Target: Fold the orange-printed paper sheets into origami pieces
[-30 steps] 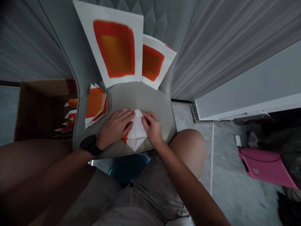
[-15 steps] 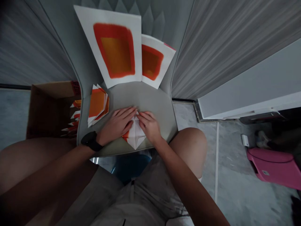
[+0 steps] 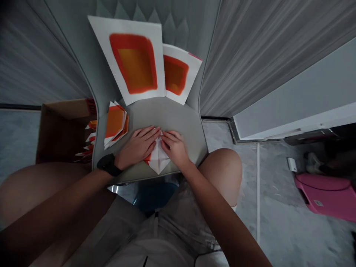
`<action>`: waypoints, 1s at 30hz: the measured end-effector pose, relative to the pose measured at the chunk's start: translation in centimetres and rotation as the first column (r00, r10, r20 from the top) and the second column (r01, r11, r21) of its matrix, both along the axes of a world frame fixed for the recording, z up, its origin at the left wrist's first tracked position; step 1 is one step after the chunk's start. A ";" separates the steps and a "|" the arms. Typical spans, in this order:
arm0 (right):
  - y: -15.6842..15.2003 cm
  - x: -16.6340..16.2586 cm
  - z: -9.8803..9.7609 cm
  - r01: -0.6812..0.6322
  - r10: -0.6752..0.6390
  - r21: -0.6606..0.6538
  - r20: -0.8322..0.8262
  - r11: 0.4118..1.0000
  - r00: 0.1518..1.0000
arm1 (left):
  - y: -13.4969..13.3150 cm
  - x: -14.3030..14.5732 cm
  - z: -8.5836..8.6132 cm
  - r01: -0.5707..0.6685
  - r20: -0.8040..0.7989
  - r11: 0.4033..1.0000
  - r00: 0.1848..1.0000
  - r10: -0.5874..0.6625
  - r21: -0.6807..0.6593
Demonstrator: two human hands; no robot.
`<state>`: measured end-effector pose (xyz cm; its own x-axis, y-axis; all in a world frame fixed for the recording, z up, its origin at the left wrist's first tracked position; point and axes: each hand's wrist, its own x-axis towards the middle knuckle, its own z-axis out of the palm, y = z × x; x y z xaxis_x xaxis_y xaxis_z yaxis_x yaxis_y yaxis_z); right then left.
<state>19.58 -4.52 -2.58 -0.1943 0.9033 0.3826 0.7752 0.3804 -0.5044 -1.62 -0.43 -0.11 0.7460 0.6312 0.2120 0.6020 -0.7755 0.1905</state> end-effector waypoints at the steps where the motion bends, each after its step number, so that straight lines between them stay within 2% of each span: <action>1: 0.0 0.0 0.0 0.000 0.000 0.006 -0.006 1.000 1.000 | 0.0 0.0 0.0 -0.001 0.002 1.000 1.000 0.001 0.003; 21: -0.5 0.2 0.7 -0.037 0.049 -0.087 0.143 0.996 0.988 | -0.2 0.1 -0.3 0.017 -0.003 0.999 1.000 -0.017 0.036; 30: -0.3 0.6 1.1 -0.020 0.033 -0.082 0.162 0.996 0.986 | -0.1 0.0 -0.4 0.021 -0.017 0.999 1.000 -0.020 0.027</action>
